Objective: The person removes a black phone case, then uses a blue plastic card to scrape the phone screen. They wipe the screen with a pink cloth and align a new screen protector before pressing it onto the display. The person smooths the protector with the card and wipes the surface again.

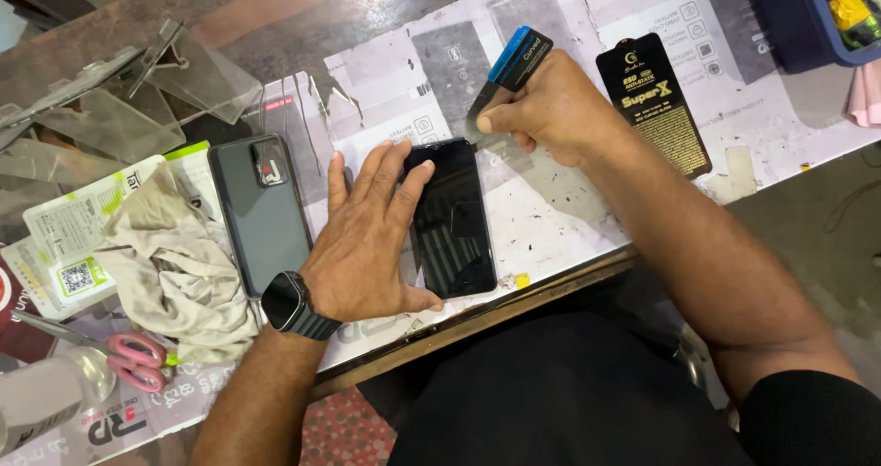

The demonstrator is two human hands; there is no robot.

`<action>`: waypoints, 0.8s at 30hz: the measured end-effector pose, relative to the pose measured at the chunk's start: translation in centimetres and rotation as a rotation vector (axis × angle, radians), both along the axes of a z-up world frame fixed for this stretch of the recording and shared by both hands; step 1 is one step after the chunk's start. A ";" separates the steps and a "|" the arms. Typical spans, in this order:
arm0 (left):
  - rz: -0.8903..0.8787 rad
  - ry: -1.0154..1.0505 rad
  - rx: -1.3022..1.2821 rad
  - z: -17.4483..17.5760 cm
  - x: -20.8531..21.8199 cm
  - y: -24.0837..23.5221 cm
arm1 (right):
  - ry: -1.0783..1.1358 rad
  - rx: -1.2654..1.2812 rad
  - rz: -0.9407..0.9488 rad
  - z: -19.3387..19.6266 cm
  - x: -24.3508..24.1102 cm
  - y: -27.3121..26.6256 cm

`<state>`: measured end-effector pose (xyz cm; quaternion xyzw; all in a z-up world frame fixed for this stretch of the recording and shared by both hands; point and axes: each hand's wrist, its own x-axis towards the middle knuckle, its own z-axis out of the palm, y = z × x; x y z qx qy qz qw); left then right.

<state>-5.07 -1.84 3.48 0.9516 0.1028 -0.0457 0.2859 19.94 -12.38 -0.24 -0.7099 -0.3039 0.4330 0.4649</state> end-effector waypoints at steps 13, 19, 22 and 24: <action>0.001 0.015 0.012 -0.2 0.0 0.0 | 0.001 -0.048 0.024 0.0 0.0 0.4; -0.017 0.003 0.024 -0.3 0.0 0.0 | -0.024 -0.095 -0.013 -0.1 -0.2 0.6; -0.019 0.001 0.019 -0.4 0.0 0.0 | -0.019 -0.100 -0.024 0.1 -0.3 0.8; -0.020 -0.004 0.014 -0.4 0.0 0.0 | 0.006 -0.116 -0.045 0.2 -0.4 0.8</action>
